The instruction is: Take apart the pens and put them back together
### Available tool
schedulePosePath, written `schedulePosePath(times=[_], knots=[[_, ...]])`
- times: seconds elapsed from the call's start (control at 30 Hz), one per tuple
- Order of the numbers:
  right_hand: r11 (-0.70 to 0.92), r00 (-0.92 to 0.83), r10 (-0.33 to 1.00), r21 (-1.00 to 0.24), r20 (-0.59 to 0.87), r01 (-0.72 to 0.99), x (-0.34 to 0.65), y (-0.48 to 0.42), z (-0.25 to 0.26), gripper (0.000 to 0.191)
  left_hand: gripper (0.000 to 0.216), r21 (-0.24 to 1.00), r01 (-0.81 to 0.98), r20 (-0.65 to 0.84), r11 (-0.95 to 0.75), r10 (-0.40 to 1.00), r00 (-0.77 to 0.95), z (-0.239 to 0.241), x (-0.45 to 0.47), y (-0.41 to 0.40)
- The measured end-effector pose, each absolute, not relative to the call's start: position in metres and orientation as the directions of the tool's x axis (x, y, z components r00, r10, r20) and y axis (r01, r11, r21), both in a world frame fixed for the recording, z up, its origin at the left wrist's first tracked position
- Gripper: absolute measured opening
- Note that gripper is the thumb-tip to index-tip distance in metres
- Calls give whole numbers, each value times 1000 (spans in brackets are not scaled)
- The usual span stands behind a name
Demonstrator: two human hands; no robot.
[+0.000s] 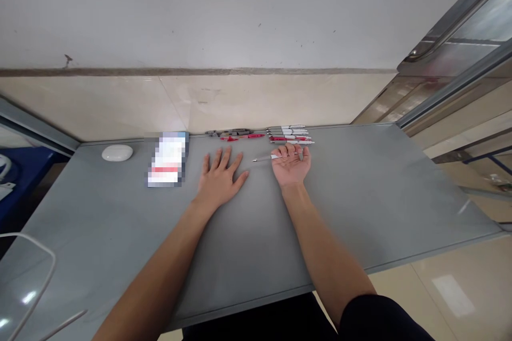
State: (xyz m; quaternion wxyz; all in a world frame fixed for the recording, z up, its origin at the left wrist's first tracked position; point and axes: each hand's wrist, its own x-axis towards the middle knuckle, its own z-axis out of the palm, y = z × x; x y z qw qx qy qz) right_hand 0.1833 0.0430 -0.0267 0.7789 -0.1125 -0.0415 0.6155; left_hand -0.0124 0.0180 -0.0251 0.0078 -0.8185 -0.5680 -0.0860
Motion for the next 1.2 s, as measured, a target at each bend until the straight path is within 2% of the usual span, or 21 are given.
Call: schedulePosePath(times=[0.1,0.4,0.73,1.03,1.2], knots=[[207,221,974,-200,-53,-958,184,43,-28,27,61,81,931,140,-357,929,344,-24,-12,18],[211,244,964,-253,-107,-944,183,44,-24,26,61,89,932,150,-352,929,337,-26,-13,18],[181,188,981,-148,-38,-972,183,43,-26,23,62,94,929,140,-358,929,343,-24,-13,18],[211,225,973,-215,-43,-953,183,42,-25,24,63,87,929,136,-359,928,346,-24,-13,18],[241,273,961,-341,-46,-908,184,41,-26,25,63,90,932,123,-352,932,341,-25,-13,19]])
